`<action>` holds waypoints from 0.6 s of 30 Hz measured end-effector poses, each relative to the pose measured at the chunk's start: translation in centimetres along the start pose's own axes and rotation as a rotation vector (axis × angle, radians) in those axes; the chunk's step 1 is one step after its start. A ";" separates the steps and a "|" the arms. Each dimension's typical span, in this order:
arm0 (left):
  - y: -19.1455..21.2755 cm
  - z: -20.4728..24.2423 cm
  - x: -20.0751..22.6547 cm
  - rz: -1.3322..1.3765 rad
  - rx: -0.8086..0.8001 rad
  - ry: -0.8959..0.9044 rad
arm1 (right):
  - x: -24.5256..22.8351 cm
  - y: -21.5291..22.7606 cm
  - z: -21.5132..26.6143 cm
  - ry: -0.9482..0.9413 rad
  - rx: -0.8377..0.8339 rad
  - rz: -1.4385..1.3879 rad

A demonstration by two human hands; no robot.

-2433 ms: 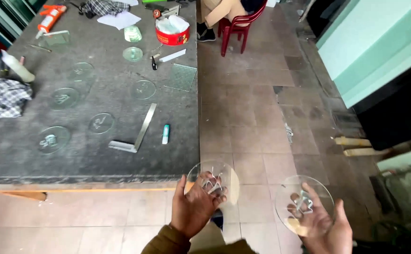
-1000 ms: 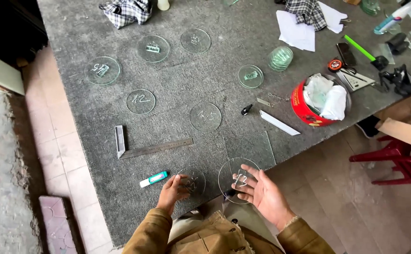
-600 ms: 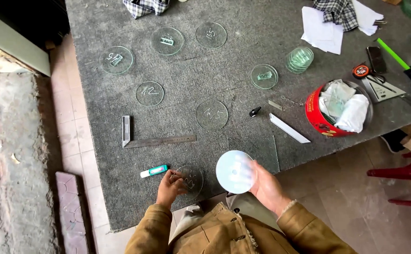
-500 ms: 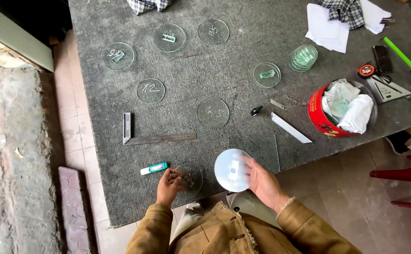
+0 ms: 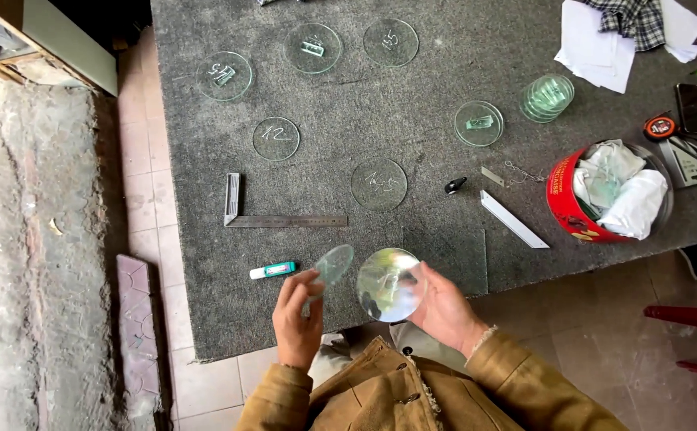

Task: Applying liquid to circular glass discs and stacking them on a workbench.

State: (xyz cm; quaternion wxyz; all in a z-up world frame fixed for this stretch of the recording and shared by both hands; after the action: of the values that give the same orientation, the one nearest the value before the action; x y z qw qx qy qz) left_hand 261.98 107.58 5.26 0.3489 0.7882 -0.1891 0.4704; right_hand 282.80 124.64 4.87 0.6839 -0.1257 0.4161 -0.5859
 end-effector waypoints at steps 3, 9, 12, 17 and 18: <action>1.2 -2.0 5.9 -0.054 -0.006 -0.300 | 0.0 -2.8 0.1 -0.003 -0.095 -0.007; 3.3 -4.9 12.9 0.521 0.124 0.169 | -0.9 -5.6 0.1 0.056 -0.257 -0.064; 2.1 -4.9 11.6 0.900 0.163 0.558 | -1.1 -7.7 0.6 0.083 -0.327 -0.103; 0.9 -5.9 10.8 0.874 0.087 0.629 | -0.8 -8.9 0.7 0.112 -0.400 -0.168; 0.8 -6.1 10.7 0.847 0.033 0.615 | -0.8 -8.9 0.7 0.125 -0.373 -0.136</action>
State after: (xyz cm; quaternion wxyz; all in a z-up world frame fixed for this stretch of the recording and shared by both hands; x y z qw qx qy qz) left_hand 262.97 111.83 16.83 0.1548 0.4736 -0.3727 0.7828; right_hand 277.18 122.65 11.53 0.5806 -0.2414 0.5498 -0.5499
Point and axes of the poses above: each hand's wrist, its own z-axis away from the middle knuckle, its own y-axis out of the back of the hand, x = y × z, the point moved 3 cm from there along -z, towards the middle knuckle, and after that the axes turned 6 degrees about z, right-handed, at the moved point
